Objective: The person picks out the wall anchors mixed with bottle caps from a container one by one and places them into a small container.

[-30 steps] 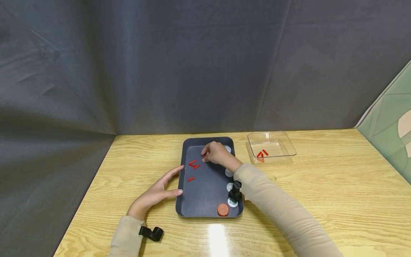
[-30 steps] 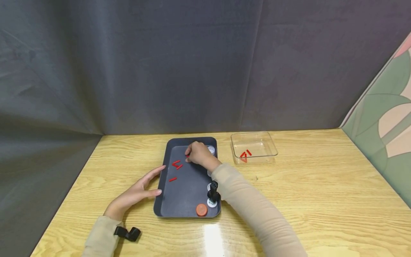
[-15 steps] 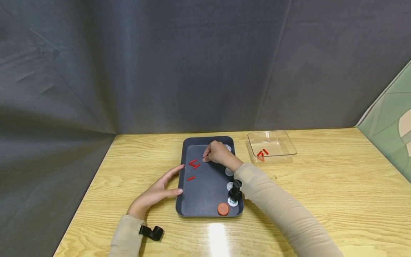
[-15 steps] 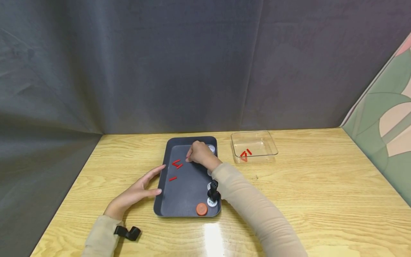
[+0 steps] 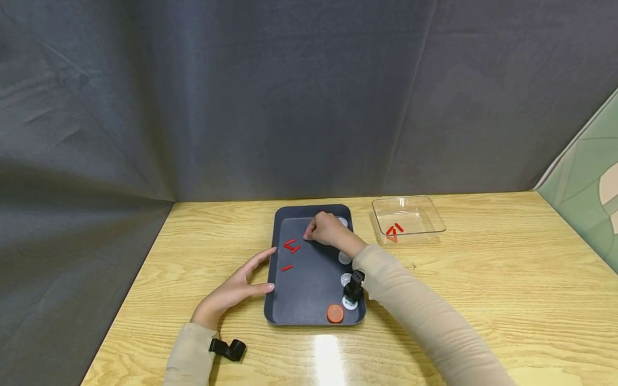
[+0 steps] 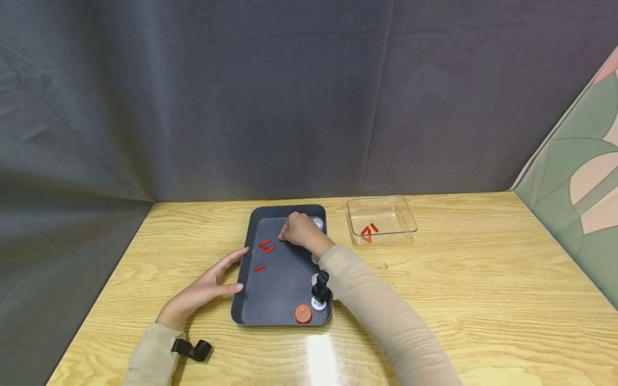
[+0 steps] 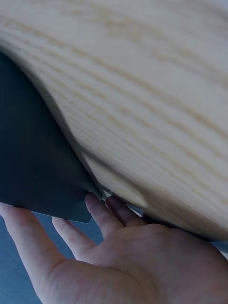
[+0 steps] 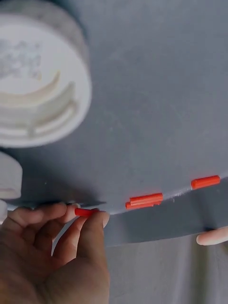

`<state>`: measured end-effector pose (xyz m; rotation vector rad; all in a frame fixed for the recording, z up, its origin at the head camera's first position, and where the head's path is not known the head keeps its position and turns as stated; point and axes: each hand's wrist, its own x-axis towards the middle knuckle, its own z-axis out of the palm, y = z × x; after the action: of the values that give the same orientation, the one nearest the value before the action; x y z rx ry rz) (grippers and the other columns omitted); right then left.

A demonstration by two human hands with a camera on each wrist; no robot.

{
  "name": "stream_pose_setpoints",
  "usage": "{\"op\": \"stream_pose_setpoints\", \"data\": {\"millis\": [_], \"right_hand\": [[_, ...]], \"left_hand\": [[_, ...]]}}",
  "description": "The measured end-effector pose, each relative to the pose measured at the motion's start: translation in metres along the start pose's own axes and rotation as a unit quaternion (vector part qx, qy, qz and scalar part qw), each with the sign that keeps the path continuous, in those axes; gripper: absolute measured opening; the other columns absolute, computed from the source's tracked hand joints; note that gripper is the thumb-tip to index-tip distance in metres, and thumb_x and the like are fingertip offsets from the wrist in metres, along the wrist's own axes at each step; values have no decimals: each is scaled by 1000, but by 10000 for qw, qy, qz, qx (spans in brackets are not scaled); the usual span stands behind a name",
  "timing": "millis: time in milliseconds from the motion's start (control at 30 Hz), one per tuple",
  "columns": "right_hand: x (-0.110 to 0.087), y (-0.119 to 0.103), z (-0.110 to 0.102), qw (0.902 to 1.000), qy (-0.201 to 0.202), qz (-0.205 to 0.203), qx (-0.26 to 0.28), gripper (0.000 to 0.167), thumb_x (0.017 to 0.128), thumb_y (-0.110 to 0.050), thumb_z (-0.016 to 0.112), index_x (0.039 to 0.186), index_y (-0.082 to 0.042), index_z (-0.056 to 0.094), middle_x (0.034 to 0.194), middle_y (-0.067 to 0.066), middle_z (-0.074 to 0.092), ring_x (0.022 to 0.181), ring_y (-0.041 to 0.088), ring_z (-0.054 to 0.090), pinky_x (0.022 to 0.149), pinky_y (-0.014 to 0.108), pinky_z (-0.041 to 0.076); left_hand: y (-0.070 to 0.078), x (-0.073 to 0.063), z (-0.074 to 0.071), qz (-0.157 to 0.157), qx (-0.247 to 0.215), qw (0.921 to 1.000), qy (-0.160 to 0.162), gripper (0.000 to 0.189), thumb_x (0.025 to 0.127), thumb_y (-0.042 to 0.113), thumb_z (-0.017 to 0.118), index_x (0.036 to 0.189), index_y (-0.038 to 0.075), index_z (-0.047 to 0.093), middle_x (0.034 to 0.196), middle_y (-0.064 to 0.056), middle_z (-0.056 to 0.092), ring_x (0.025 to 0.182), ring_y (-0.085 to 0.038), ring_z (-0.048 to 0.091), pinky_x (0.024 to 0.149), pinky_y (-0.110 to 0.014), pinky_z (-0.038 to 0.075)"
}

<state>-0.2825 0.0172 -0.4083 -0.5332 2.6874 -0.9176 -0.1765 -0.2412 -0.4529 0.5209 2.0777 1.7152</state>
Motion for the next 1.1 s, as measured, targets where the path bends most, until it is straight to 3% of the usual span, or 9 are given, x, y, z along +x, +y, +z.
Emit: {"op": "stream_pose_setpoints", "data": {"millis": [467,833,1100], "right_hand": [[-11,-13,-20,9998,-89,-58,167,14,94,-15,66,97,-10,79,86,-3,72,67,14,62,66,30,49],[-31,-15,-32,9987,171,-315,376,17,96,-20,67,100,-6,76,85,-1,70,74,14,61,65,30,49],[-46,-7,-35,9961,584,-572,331,12,95,-19,68,94,-10,75,79,-2,67,69,12,58,65,31,47]], "left_hand": [[0,1,1,113,-44,9999,-40,81,92,13,72,158,16,26,162,-9,21,148,-30,12,116,-60,7],[-2,1,-1,-55,-7,10000,9,80,92,12,71,158,20,27,162,-6,21,148,-28,12,117,-58,7],[-2,0,-1,-3,-2,10000,16,80,92,12,72,158,21,28,163,-6,20,149,-29,11,116,-60,6]]}}
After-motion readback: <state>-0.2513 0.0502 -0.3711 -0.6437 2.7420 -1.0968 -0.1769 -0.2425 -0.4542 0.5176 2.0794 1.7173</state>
